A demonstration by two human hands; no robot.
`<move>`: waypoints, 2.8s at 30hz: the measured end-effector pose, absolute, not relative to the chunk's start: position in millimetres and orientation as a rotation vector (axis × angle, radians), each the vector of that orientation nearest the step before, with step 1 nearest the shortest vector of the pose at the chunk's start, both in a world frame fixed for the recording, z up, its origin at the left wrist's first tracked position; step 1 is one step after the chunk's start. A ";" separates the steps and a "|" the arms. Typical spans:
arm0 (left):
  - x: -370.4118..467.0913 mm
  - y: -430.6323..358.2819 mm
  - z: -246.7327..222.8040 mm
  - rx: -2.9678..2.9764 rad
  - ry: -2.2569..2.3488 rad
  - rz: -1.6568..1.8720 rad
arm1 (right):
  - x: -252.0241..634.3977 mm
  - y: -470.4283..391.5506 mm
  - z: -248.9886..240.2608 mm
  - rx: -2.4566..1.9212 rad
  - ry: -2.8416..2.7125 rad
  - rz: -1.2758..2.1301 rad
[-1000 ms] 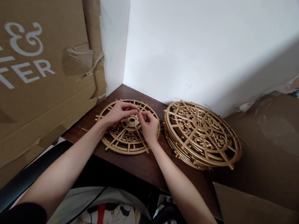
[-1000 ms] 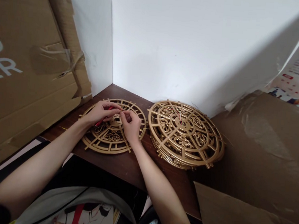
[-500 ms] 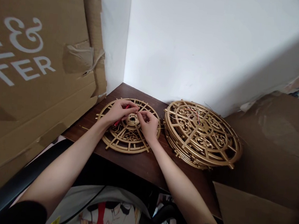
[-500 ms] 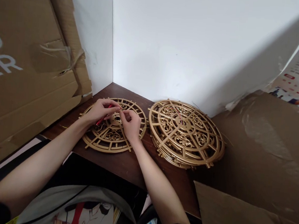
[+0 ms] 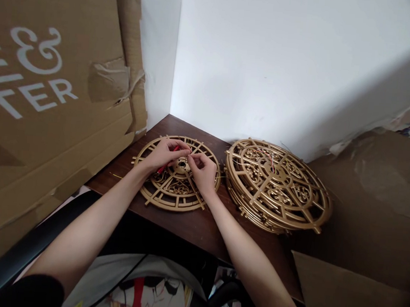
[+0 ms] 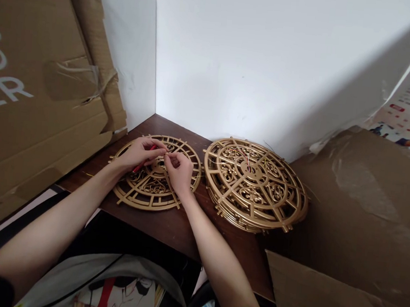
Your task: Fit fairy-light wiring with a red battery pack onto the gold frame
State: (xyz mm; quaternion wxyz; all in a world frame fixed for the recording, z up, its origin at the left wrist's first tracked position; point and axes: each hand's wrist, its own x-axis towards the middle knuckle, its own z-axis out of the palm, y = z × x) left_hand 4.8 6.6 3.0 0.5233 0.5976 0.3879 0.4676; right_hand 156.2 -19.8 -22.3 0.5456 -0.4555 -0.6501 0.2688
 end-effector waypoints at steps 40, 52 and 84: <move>2.1 5.3 4.5 1.408 1.005 1.213 | 155.3 -19.7 -23.1 -1.088 -1.524 0.556; 2.9 5.9 2.2 1.509 1.013 1.113 | 155.7 -17.8 -23.2 -1.077 -1.472 0.658; 4.4 6.2 2.8 1.478 1.051 1.187 | 159.2 -10.8 -26.1 -1.086 -1.484 0.673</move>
